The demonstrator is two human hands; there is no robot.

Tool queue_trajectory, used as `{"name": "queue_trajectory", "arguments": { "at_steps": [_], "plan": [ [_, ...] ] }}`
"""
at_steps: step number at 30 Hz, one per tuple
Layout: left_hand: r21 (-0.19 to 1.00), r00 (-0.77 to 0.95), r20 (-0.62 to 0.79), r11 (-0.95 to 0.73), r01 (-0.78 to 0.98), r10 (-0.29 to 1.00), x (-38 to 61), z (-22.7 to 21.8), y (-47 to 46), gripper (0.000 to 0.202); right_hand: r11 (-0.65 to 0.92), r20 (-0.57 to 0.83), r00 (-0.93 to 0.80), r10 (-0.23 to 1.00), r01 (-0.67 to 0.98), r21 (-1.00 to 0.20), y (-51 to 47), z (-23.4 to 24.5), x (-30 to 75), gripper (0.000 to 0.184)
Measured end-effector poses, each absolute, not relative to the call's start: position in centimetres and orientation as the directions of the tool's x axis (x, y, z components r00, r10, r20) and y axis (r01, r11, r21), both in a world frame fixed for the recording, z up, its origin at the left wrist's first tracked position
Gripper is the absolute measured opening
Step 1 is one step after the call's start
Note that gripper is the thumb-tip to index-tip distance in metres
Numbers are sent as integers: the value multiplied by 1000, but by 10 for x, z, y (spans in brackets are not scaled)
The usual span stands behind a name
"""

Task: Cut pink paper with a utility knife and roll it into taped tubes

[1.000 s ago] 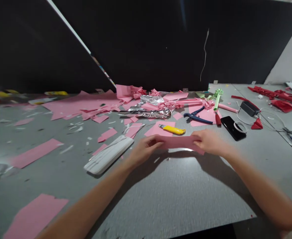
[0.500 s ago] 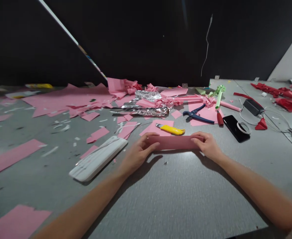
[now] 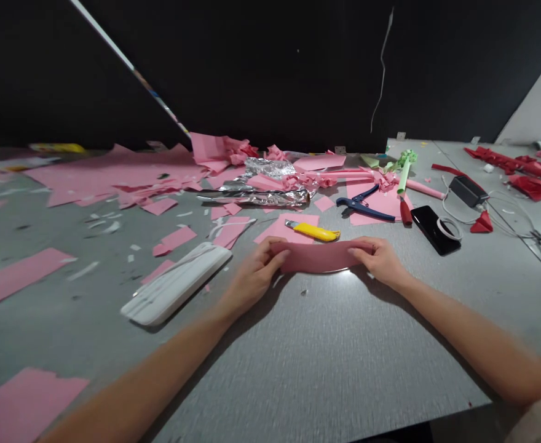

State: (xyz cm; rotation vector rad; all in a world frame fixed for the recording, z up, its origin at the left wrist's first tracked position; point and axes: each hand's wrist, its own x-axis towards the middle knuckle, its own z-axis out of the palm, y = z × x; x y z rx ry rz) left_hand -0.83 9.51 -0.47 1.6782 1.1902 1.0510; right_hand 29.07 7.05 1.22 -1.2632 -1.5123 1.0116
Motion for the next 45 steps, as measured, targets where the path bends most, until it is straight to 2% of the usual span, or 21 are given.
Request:
{"name": "queue_trajectory", "arguments": {
  "at_steps": [7,12,17,23,32,39,45],
  "plan": [
    [934,184,139,-191,303,973,-7,-2,94,19,91,67,-93,993,278,-956,75,11,292,30],
    [952,271,39,-119,283,962,-17,6,98,26,27,-7,-121,993,280,-960,76,10,295,31],
    [847,369,100,-274,455,924,-28,15,100,31,12,-53,-206,977,303,-953,75,16,297,27],
    [779,463,32,-313,544,886,-22,18,94,33,28,-75,-278,958,348,-937,74,16,297,33],
    [664,527,-49,-366,651,848,-16,31,87,40,53,-63,-315,947,346,-937,77,7,298,37],
    [639,578,-74,-406,653,813,-9,27,82,41,80,-43,-324,945,357,-931,76,7,298,34],
    [546,616,-75,-484,684,784,-11,23,83,40,173,66,-285,956,366,-914,76,6,300,30]
  ]
}}
